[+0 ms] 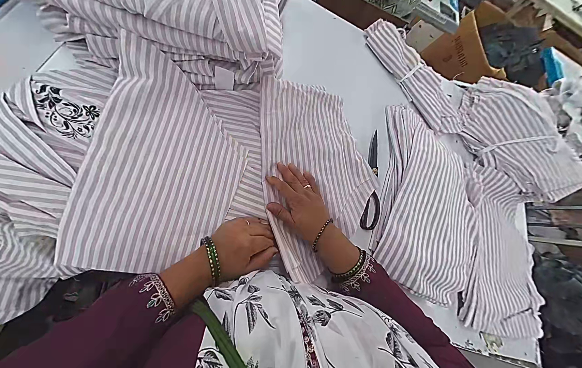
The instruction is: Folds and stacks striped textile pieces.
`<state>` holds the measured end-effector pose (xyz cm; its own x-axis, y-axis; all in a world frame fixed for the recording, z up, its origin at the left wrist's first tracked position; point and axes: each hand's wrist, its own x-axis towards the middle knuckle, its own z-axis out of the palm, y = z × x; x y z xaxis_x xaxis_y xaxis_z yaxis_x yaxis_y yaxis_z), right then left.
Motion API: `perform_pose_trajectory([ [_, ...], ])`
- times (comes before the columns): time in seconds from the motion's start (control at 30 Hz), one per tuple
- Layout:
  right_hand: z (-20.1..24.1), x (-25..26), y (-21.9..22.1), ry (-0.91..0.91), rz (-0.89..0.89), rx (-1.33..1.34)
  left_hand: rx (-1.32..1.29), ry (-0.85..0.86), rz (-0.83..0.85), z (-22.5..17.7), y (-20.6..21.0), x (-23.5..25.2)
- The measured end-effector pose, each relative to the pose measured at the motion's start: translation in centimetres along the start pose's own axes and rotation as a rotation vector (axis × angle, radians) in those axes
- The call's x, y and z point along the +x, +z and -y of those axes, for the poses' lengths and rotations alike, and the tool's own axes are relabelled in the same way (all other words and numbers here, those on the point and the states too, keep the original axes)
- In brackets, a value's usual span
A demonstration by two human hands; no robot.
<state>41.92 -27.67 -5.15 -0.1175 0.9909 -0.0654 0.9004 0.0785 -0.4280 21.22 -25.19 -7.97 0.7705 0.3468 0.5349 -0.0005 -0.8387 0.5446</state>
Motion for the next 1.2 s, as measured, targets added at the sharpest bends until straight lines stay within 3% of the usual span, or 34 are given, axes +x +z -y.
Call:
perform_pose_trajectory([
  [0.1,-0.2,-0.2,-0.1,0.01,0.037,-0.046,0.16,-0.155,0.05,-0.1,-1.6,-0.9],
  [0.2,-0.3,-0.2,0.2,-0.005,0.032,-0.076,0.311,-0.539,0.415,0.9,-4.9,-0.2],
  [0.27,-0.3,-0.2,0.1,-0.003,0.047,-0.087,0.375,-0.69,0.604,2.4,-6.6,0.7],
  [0.57,-0.5,-0.2,0.3,-0.011,0.023,-0.081,0.463,-0.771,0.465,7.3,-8.5,3.1],
  [1.2,-0.4,-0.5,-0.2,0.038,0.079,-0.086,0.487,-0.828,0.391,8.2,-8.1,3.9],
])
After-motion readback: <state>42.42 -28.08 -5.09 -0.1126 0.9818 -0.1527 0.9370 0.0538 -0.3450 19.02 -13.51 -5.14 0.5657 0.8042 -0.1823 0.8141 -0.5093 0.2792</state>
